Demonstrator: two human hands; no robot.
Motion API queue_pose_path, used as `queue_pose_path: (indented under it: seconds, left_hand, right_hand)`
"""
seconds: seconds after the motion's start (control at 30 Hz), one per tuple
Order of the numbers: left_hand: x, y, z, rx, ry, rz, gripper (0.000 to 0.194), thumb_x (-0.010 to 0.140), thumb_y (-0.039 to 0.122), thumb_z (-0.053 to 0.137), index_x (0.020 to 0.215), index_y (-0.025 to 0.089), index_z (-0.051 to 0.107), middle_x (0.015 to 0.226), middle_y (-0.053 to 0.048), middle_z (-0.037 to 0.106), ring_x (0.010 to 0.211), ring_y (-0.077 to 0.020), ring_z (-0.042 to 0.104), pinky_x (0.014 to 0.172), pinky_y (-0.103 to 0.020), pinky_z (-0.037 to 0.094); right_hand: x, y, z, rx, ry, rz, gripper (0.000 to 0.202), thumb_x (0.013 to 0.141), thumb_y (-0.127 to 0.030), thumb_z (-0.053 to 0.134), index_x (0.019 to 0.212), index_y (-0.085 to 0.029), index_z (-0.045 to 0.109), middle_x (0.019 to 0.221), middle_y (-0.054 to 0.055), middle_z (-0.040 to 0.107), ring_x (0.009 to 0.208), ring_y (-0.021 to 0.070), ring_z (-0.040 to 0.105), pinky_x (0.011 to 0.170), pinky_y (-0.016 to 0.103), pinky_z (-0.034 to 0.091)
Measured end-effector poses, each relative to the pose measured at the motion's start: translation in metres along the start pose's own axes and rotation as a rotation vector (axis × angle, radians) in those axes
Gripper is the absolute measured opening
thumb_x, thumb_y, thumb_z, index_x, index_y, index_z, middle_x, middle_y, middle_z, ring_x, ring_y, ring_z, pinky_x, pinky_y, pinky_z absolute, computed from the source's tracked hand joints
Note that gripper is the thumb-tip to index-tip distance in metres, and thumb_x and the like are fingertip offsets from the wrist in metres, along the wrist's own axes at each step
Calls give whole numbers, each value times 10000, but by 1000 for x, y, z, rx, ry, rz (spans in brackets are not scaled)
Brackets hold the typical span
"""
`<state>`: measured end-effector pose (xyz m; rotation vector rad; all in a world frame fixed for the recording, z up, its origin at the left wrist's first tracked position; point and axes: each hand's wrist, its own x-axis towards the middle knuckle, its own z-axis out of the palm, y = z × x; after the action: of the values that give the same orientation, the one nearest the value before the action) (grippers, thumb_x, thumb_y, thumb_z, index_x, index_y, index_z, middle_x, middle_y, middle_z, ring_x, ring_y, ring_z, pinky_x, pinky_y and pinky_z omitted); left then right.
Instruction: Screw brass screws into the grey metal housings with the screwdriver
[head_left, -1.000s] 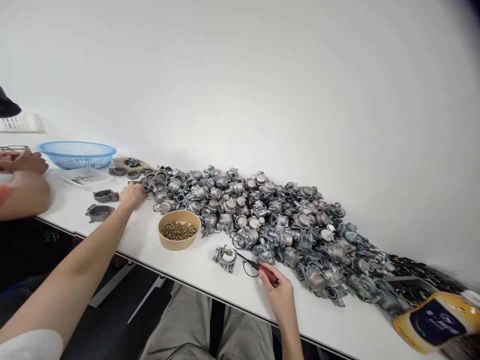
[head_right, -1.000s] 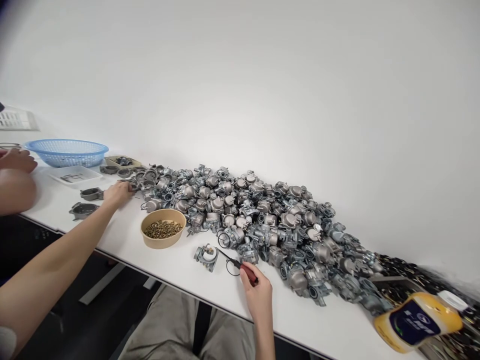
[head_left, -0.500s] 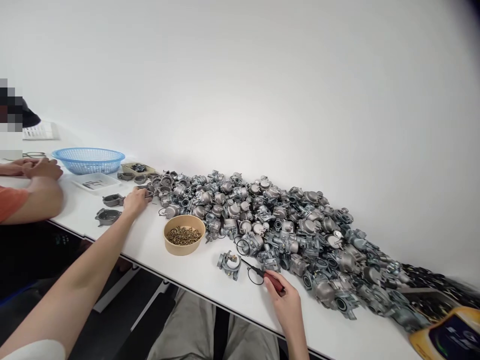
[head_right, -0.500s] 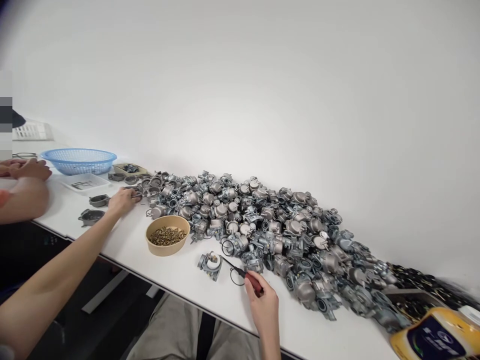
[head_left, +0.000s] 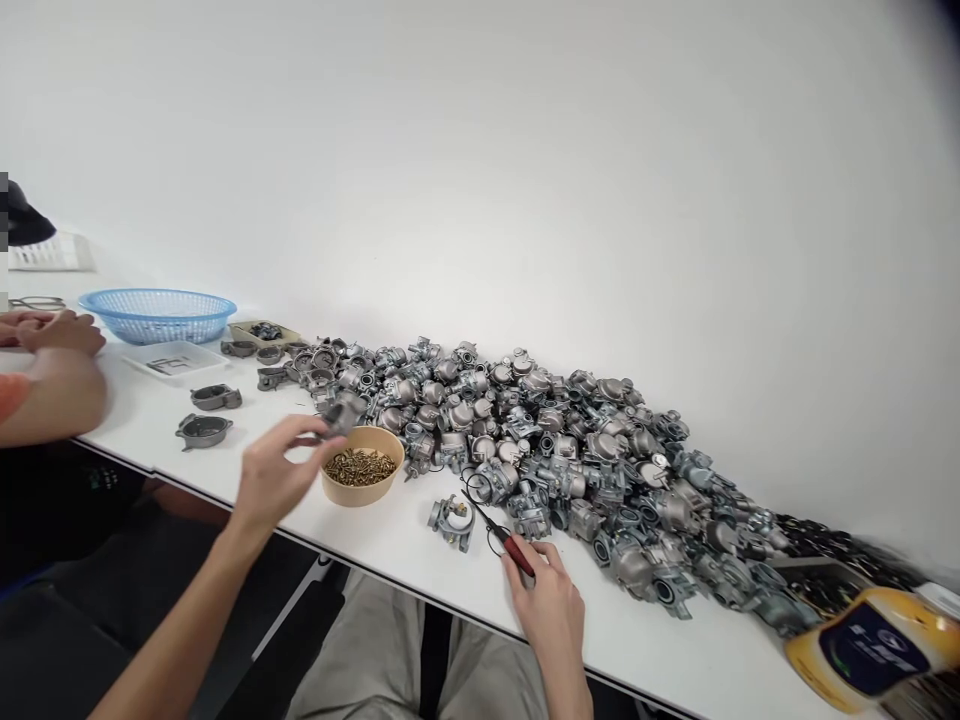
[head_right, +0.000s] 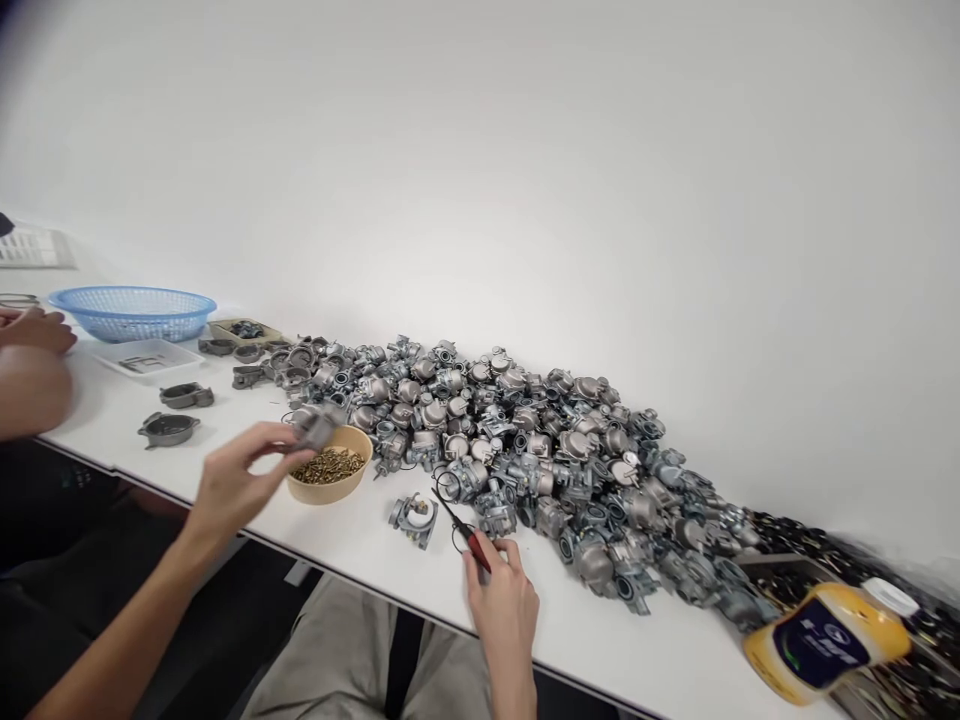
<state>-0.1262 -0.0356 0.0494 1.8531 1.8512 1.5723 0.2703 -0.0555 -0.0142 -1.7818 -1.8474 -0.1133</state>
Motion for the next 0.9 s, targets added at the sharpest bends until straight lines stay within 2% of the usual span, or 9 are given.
queue_pose_path:
  seconds: [0.1, 0.2, 0.27, 0.4, 0.5, 0.6, 0.7, 0.77, 0.9]
  left_hand:
    - [-33, 40, 39, -355, -169, 205, 150, 880, 396, 672, 937, 259, 692, 1113, -82, 692, 1083, -275, 625, 971, -436, 508]
    - [-61, 77, 76, -569, -308, 266, 123, 862, 333, 719, 833, 219, 683, 1000, -93, 697, 975, -254, 648, 899, -419, 520]
    - [-75, 96, 95, -683, -361, 270, 152, 829, 298, 762, 797, 185, 665, 958, -89, 678, 909, -225, 647, 839, -368, 521]
    - [-88, 117, 113, -832, -354, 237, 231, 774, 235, 813, 730, 164, 597, 896, -53, 632, 840, -179, 619, 776, -298, 495]
    - [-86, 121, 110, -819, -358, 238, 213, 788, 196, 789, 716, 162, 592, 928, -55, 616, 872, -180, 615, 797, -290, 490]
    - [-77, 118, 101, -737, -410, 290, 113, 812, 186, 752, 828, 173, 641, 1033, -78, 614, 920, -191, 612, 794, -282, 497]
    - [-67, 105, 97, -629, -432, 319, 339, 796, 222, 763, 1111, 215, 637, 1168, -98, 605, 974, -208, 598, 790, -287, 505]
    - [-60, 91, 100, -575, -379, 268, 438, 799, 255, 755, 1209, 239, 603, 1205, -97, 605, 1003, -218, 591, 819, -306, 506]
    - [-51, 63, 117, -595, -378, 93, 302, 863, 321, 678, 1151, 236, 657, 1216, -95, 622, 1070, -234, 600, 810, -301, 520]
  right_hand:
    - [-3, -6, -7, 55, 126, -14, 341, 911, -454, 582, 1164, -286, 737, 1050, 78, 665, 653, 182, 627, 535, 273, 411]
    - [-5, -19, -17, 390, 259, -97, 377, 926, -454, 600, 1176, -196, 716, 1023, 119, 663, 602, 152, 567, 560, 265, 469]
    - [-5, -29, -20, 677, 199, -187, 475, 926, -462, 611, 1311, -184, 623, 1146, 148, 640, 734, 186, 622, 599, 266, 516]
    - [-1, -48, -14, 1153, -28, -290, 660, 959, -516, 545, 1513, -200, 374, 1372, 176, 541, 1153, 304, 618, 918, 394, 544]
    - [0, -59, -7, 1324, -92, -235, 778, 882, -511, 673, 1520, -190, 364, 1361, 179, 559, 1228, 339, 575, 997, 434, 507]
    - [2, -63, -5, 1350, -56, -115, 851, 820, -440, 765, 1521, -165, 369, 1325, 186, 588, 1168, 328, 613, 989, 432, 513]
    - [11, -58, -7, 1293, -8, -20, 864, 837, -377, 756, 1543, -137, 322, 1337, 195, 581, 1168, 312, 614, 983, 424, 517]
    - [20, -53, -8, 1233, 23, 18, 847, 859, -382, 729, 1549, -127, 309, 1371, 192, 557, 1196, 305, 597, 973, 405, 524]
    - [37, -48, -9, 1050, 6, -50, 858, 861, -420, 707, 1554, -114, 303, 1291, 173, 616, 1093, 266, 641, 888, 349, 556]
